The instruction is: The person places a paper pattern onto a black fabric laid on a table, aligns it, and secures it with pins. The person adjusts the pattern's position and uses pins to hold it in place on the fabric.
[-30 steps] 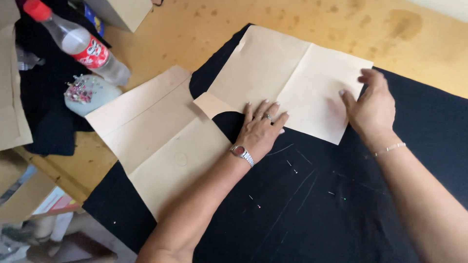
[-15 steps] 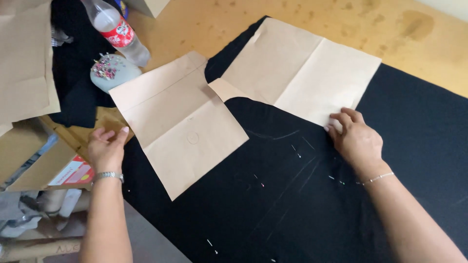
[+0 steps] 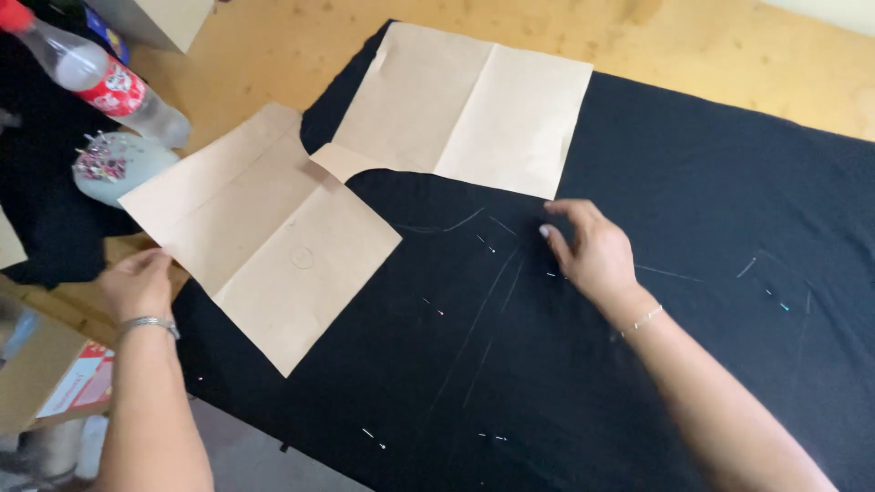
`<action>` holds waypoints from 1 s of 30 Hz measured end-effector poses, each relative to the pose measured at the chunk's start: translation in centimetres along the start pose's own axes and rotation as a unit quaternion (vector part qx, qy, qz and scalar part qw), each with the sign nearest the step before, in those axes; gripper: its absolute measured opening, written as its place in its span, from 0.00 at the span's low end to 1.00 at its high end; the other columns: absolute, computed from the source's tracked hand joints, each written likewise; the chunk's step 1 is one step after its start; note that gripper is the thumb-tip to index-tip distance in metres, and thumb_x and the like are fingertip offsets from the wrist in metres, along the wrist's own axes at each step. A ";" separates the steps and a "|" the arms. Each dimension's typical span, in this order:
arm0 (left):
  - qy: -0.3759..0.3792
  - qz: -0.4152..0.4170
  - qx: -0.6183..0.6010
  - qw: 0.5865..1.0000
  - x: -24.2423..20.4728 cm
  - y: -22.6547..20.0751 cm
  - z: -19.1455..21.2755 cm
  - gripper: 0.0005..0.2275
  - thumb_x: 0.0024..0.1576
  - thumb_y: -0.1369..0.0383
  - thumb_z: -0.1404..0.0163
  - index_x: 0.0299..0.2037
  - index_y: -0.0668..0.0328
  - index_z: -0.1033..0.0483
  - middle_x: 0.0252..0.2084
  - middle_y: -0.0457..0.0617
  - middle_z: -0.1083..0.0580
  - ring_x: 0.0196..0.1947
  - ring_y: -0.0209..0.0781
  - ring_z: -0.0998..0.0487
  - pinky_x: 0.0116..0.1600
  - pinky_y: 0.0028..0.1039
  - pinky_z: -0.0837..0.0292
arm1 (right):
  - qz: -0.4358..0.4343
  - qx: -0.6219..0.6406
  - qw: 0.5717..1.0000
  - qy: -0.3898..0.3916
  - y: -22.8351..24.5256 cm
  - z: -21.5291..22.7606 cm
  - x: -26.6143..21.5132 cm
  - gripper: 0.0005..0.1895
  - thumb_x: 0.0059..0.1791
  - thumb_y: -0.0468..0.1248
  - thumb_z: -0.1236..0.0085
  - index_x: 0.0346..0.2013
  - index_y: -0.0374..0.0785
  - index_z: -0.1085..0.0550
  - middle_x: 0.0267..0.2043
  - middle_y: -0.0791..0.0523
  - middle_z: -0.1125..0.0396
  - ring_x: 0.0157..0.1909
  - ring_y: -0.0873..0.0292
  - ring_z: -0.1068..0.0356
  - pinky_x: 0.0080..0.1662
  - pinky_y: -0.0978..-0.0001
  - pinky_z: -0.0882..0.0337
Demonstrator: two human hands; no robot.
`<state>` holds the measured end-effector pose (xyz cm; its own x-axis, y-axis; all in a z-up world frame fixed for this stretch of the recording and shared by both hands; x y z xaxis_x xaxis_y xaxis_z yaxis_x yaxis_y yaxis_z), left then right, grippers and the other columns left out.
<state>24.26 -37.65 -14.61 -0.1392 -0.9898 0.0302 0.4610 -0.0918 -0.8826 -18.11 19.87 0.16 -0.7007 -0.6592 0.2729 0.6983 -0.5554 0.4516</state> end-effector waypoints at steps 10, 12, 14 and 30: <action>-0.138 -0.266 0.118 0.947 -3.0 -8.8 7.1 0.06 0.60 0.80 0.55 0.46 0.67 0.31 0.40 0.63 0.23 0.40 0.59 0.21 0.45 0.40 0.28 | -0.107 0.144 0.966 0.185 3.8 0.4 -10.3 0.12 0.47 0.44 0.39 0.43 0.49 0.18 0.46 0.65 0.18 0.26 0.68 0.21 0.27 0.76 0.25; -0.152 -0.333 0.033 0.930 -9.3 -16.1 12.3 0.04 0.66 0.83 0.59 0.48 0.72 0.35 0.43 0.67 0.26 0.43 0.59 0.23 0.49 0.38 0.28 | -0.198 0.153 0.945 0.210 1.9 1.5 -13.0 0.12 0.47 0.41 0.37 0.45 0.49 0.16 0.44 0.64 0.17 0.24 0.66 0.27 0.29 0.75 0.28; -0.163 -0.396 -0.048 0.902 -14.8 -20.9 17.3 0.02 0.72 0.87 0.62 0.50 0.78 0.39 0.46 0.71 0.29 0.46 0.59 0.24 0.53 0.36 0.28 | -0.289 0.161 0.914 0.234 0.7 2.1 -16.2 0.13 0.47 0.39 0.36 0.46 0.49 0.14 0.41 0.62 0.15 0.23 0.64 0.33 0.31 0.73 0.31; 0.180 -0.102 -0.278 0.938 -35.4 -23.4 0.2 0.07 0.61 0.63 0.48 0.40 0.56 0.27 0.35 0.46 0.22 0.37 0.31 0.24 0.46 0.22 0.29 | -0.313 0.363 0.875 0.075 6.9 4.9 -21.8 0.31 0.43 0.40 0.38 0.61 0.39 0.27 0.56 0.54 0.25 0.35 0.61 0.38 0.40 0.69 0.34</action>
<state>18.60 -0.52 5.06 -0.5082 -0.8477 0.1523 -0.1219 -0.1043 -0.9870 1.24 32.88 1.47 -0.8477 -0.4302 -0.3104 -0.1300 -0.3989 0.9078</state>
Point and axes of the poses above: each hand's wrist, its own x-axis towards the middle knuckle, its own z-axis out of the back of the hand, y = z × x, the point moved 10 cm from there along x, towards the middle knuckle
